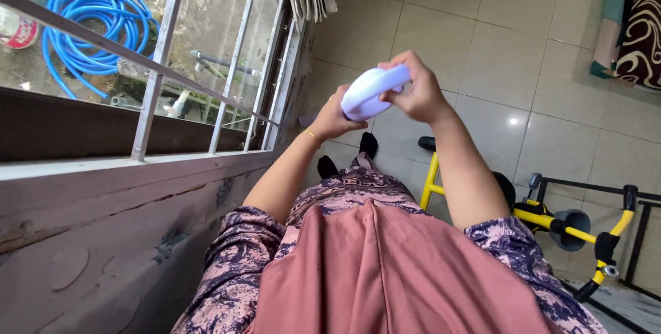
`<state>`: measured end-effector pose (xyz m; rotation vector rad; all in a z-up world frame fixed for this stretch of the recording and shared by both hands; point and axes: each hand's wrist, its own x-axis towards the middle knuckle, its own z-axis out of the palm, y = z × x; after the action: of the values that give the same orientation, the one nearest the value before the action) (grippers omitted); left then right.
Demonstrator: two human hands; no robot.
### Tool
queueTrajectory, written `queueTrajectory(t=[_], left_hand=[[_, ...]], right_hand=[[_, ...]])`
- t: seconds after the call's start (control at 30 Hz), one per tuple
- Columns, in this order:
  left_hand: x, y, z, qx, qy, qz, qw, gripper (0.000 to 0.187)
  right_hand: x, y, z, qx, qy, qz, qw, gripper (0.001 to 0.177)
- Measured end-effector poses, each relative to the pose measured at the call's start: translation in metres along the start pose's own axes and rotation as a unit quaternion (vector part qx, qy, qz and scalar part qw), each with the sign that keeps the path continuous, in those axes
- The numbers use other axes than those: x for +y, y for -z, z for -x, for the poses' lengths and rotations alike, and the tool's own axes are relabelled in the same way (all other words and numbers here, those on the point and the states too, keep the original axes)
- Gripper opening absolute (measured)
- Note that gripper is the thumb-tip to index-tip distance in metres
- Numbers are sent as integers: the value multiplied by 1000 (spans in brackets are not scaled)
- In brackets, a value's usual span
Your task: Vacuuming the floor with a stick vacuum.
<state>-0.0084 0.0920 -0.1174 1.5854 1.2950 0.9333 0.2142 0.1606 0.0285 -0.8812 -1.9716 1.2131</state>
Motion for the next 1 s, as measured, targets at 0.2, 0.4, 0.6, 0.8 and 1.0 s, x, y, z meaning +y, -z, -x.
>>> queueTrajectory(t=[0.2,0.4,0.6,0.8,1.0], left_hand=[[-10,-5,-16,27,29,0,999,105],[-4,-11,-15,19,63,-7,998,99],[1,-22,-20,8,33,-61,998,90],[-7,-28,-22,6,24,-83,996,87],[-4,-12,-26,-10,46,-113,992,87]], right_hand=[[7,10,-14,20,20,-3,1000,52],[-31,20,-2,12,-46,76,996,54],[-80,25,4,44,98,327,939,51],[-59,4,-4,106,96,369,918,35],[-45,5,-28,114,199,384,894,31]])
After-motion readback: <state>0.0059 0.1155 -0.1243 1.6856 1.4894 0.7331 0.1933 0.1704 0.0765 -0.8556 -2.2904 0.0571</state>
